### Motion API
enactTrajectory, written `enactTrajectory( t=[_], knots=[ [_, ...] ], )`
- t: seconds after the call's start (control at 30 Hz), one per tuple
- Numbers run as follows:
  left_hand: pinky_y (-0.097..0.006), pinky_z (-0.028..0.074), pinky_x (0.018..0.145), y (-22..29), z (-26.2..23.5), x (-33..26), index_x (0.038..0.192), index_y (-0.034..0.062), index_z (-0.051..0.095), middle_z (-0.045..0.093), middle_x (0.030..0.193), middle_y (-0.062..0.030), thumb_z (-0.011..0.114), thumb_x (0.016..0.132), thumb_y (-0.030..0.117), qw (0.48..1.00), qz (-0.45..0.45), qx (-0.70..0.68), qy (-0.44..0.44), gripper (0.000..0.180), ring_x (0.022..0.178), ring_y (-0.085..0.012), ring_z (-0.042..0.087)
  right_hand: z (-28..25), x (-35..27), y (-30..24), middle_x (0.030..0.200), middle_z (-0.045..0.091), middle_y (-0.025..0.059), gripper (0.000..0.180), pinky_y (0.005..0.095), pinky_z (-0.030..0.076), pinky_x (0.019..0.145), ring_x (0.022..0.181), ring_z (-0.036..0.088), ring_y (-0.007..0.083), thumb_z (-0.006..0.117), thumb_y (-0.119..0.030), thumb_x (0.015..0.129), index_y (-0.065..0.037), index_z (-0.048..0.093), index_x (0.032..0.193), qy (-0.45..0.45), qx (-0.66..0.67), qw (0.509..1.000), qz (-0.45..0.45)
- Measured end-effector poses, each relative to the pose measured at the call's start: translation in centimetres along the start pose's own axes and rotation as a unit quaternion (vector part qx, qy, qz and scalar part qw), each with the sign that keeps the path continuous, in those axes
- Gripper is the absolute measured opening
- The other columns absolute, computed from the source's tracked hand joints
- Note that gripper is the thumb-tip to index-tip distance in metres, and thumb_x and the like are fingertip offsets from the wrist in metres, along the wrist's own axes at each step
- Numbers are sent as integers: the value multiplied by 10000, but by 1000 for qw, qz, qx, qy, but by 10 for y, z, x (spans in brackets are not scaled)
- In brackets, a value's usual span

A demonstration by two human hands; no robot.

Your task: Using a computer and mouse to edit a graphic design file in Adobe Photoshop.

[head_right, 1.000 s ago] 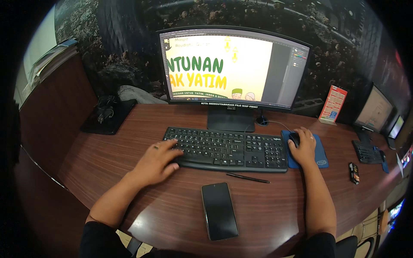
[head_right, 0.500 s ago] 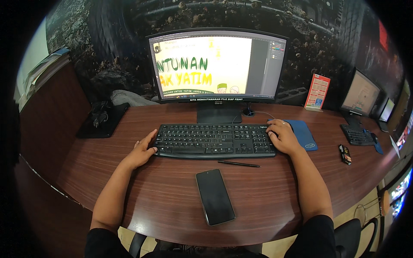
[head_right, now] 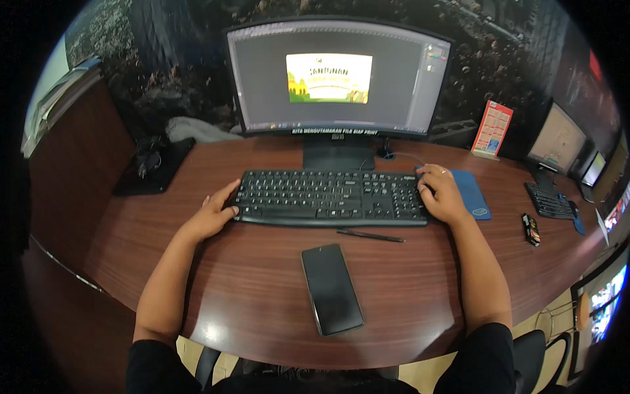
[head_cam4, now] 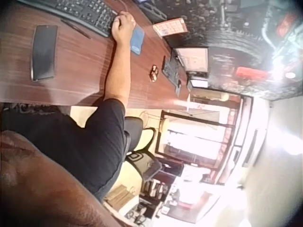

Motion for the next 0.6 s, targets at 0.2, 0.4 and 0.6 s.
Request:
enactTrajectory(
  t=[0.2, 0.4, 0.6],
  knots=[
    [-551, 19, 1270, 8, -1, 1, 1647, 230, 286, 392, 1661, -92, 580, 997, 190, 1000, -2, 10, -4, 715, 1549, -274, 323, -3, 0, 4, 1206, 694, 157, 91, 474, 410, 1067, 1234, 590, 379, 628, -111, 853, -30, 668, 860, -9, -13, 1000, -9],
    [-577, 30, 1268, 7, -1, 1, 1639, 232, 300, 387, 1655, -101, 589, 996, 236, 1000, -8, 9, -10, 706, 1556, -285, 297, -2, 1, 3, 1190, 695, 154, 70, 495, 408, 1066, 1234, 596, 386, 625, -104, 832, -39, 646, 841, 7, -26, 1000, 1],
    [-596, 58, 1258, 6, 4, -2, 1645, 118, 250, 329, 1658, -220, 560, 1013, 429, 998, 9, 66, 7, 770, 1574, -357, 231, 4, -10, 51, 1173, 658, 188, 303, 480, 486, 976, 1144, 612, 414, 697, -215, 902, -54, 638, 1152, 108, -93, 965, 221]
  ],
)
Point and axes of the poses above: each hand's wrist, its own x-axis towards the middle knuckle, its own z-axis out of the palm, y = z × x, the point moved 3 cm from there along x, towards the middle knuckle
